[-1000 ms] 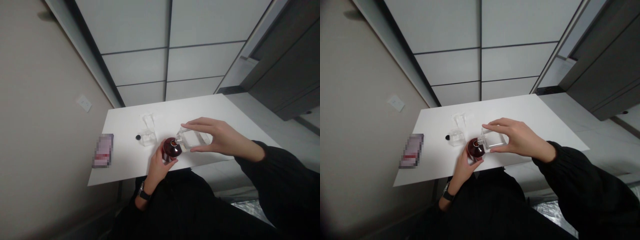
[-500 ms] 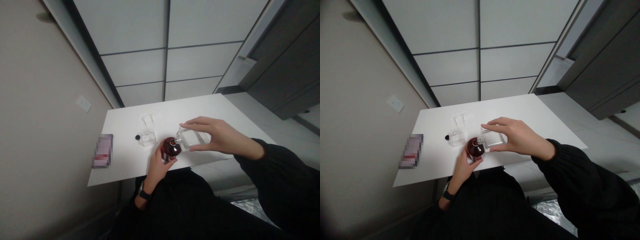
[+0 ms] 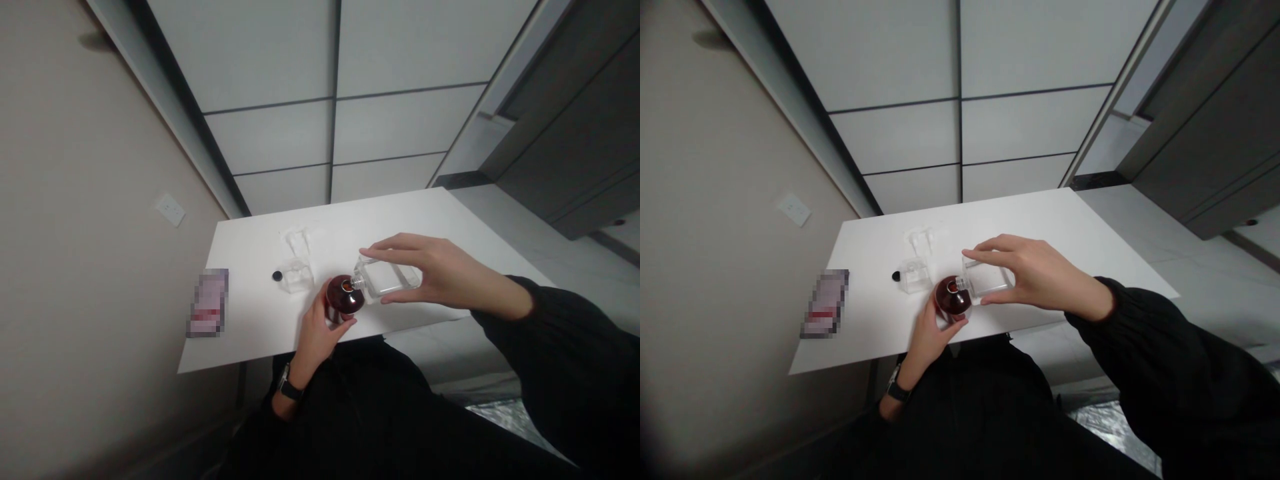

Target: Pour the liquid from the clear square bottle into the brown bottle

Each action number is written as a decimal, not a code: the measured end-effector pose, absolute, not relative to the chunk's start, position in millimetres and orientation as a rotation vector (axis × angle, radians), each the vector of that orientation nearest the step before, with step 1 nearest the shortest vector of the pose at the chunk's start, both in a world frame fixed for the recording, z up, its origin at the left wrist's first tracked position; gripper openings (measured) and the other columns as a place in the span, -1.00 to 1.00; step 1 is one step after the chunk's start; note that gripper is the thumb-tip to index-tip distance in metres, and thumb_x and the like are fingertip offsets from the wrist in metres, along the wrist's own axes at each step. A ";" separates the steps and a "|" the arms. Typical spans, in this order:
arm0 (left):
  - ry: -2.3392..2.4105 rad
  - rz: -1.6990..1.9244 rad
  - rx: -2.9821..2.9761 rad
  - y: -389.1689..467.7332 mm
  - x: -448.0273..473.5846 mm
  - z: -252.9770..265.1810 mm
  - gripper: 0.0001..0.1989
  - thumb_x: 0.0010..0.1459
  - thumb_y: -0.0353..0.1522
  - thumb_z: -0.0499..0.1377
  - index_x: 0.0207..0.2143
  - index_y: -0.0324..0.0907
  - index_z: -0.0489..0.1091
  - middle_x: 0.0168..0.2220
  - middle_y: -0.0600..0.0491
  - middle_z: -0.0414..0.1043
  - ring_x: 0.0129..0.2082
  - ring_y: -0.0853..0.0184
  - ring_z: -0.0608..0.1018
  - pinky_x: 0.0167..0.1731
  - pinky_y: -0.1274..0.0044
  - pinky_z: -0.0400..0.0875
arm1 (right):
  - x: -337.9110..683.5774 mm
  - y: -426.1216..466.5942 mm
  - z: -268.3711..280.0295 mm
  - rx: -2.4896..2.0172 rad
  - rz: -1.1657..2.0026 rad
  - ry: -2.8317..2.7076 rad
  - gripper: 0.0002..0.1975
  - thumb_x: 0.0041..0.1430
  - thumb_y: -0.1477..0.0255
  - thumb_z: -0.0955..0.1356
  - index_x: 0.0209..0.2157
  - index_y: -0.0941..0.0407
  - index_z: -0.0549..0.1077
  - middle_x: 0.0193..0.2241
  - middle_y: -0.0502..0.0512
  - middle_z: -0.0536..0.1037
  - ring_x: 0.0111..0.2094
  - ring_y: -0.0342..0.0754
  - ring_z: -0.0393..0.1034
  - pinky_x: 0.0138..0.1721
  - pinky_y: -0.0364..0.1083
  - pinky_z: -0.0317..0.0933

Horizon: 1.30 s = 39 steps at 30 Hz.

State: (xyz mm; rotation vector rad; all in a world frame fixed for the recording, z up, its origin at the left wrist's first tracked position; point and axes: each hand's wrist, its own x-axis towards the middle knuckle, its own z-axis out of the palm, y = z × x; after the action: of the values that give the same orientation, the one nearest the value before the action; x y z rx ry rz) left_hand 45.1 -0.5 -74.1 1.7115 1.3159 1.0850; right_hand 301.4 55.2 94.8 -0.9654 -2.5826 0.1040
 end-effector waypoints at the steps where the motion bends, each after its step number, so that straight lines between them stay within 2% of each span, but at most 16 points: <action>1: 1.316 1.084 1.709 -0.5 45.1 -74.0 -0.06 0.12 -0.31 0.49 0.45 -0.06 0.13 0.34 -0.12 0.44 0.31 0.04 0.53 0.31 0.23 0.41 | 301.2 55.0 95.6 -0.966 0.098 -2.592 -0.33 0.28 0.11 0.51 0.34 0.00 0.45 0.12 0.23 0.66 0.07 0.19 0.61 -0.01 0.07 0.55; 39: 1.329 1.105 1.730 -0.7 46.0 -76.2 -0.07 0.11 -0.34 0.49 0.45 -0.05 0.15 0.33 -0.11 0.45 0.29 0.04 0.55 0.30 0.24 0.43 | 296.9 54.9 103.2 -0.979 -0.007 -2.669 -0.33 0.27 0.12 0.52 0.34 0.01 0.45 0.12 0.24 0.66 0.06 0.20 0.61 -0.08 0.05 0.52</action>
State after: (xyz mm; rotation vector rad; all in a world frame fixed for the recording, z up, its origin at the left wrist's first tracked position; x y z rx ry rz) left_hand 46.0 -0.7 -76.2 1.7303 1.3292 1.1048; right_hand 296.9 54.9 103.2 -0.9792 -2.6691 -0.0072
